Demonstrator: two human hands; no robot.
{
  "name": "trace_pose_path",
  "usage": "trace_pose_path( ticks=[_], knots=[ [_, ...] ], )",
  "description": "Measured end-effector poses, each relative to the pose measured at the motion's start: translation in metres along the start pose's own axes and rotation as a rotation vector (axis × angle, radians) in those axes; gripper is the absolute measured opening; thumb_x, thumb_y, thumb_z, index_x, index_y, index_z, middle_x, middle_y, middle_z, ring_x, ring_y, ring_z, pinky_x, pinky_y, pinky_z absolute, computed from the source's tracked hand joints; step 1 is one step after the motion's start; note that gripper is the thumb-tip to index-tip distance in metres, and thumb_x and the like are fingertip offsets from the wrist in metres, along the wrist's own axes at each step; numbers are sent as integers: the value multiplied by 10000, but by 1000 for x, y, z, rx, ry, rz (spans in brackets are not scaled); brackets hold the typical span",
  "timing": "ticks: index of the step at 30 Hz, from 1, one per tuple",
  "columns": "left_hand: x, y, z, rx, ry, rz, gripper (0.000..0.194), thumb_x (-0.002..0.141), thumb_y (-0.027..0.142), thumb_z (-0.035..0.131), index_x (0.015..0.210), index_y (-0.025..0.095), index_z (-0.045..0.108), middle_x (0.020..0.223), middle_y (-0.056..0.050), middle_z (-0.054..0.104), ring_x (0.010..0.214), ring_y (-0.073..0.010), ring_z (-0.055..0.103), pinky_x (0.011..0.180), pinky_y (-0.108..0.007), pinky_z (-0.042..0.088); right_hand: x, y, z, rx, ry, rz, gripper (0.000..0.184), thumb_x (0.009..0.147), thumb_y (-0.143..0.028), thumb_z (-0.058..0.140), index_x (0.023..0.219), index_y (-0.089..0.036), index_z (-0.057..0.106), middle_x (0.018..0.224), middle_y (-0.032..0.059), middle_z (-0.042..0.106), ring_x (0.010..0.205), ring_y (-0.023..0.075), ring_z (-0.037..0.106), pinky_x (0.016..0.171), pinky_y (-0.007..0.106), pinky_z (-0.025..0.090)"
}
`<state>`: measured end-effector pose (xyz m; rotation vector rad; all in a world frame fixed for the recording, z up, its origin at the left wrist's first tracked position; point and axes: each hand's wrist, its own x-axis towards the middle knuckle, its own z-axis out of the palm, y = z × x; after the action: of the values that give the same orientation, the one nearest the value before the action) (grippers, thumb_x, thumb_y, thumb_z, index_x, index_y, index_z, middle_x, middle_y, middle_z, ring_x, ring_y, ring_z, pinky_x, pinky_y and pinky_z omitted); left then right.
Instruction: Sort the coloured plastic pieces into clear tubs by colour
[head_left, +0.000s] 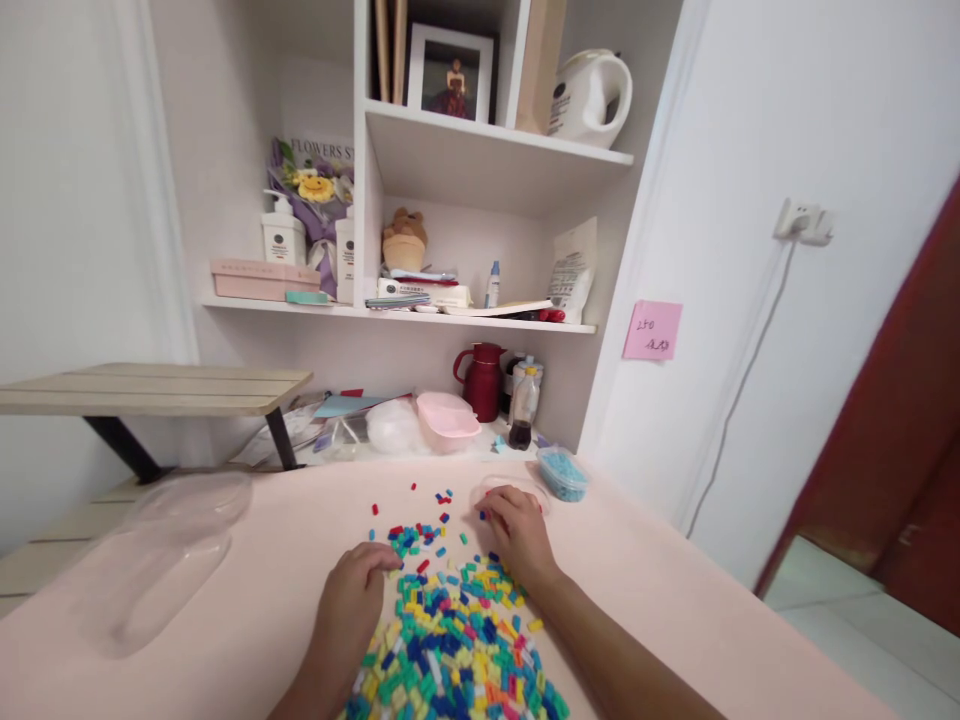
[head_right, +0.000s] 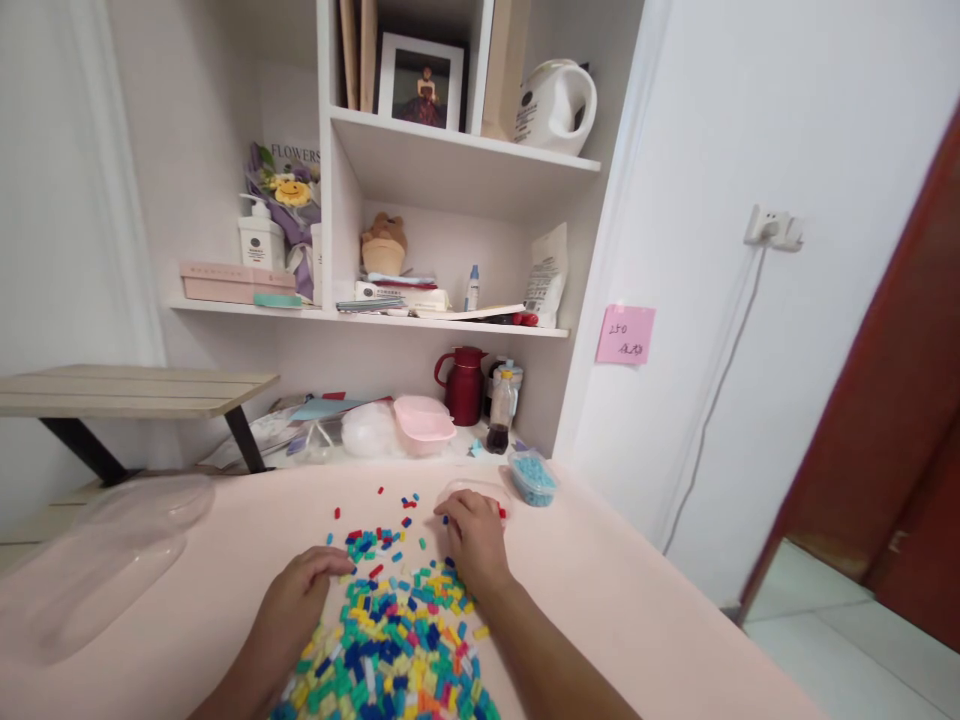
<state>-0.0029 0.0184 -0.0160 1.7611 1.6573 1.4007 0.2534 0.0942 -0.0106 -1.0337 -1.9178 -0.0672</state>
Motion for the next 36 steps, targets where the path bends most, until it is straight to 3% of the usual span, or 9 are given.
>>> trace_pose_path(
  ticks=[12,18,20,24,27,31,36],
  knots=[
    [1,7,-1,129,-65,-1,383,724,72,438,718,260,771,962,-22,768,982,-205,665,952,-374,489,-3,-19,-7,-55,-110,-163,310,869,-60,493,946,-251,724,967,59,693,952,227,579,866,379,386],
    [0,7,0,149,-79,-1,391,742,50,442,736,260,772,986,-24,763,987,-207,653,951,-375,475,8,-46,-21,-196,-106,-206,368,900,-99,492,1158,-286,675,1223,94,612,1093,273,526,918,437,362],
    [1,7,0,161,-85,0,394,742,43,445,742,259,774,990,-24,762,991,-212,648,951,-378,471,16,-55,-22,-197,-110,-174,327,913,-132,508,1151,-275,680,1176,102,629,1069,279,535,897,436,374],
    [1,8,0,184,-93,4,404,754,40,438,768,256,779,1003,-30,758,995,-219,643,950,-387,466,28,-69,-13,-77,-355,-242,240,911,-163,540,1023,-263,726,945,60,670,888,218,591,773,333,426],
    [1,9,1,197,-94,2,409,752,35,433,770,252,778,998,-31,758,995,-221,645,945,-385,467,26,-73,0,-83,-529,-344,246,900,-160,558,1032,-277,729,902,36,669,819,184,607,675,275,407],
    [1,9,2,213,-92,-10,404,744,33,431,757,249,772,978,-29,757,986,-218,651,939,-385,470,16,-68,14,-157,-569,-345,198,881,-178,610,974,-294,740,837,22,665,793,182,608,625,265,368],
    [1,6,2,224,-98,2,401,768,48,415,778,237,769,999,-34,753,1004,-220,647,951,-402,468,10,-63,14,-130,-594,-183,194,895,-160,576,950,-258,734,883,29,691,880,187,630,710,266,404]
  ],
)
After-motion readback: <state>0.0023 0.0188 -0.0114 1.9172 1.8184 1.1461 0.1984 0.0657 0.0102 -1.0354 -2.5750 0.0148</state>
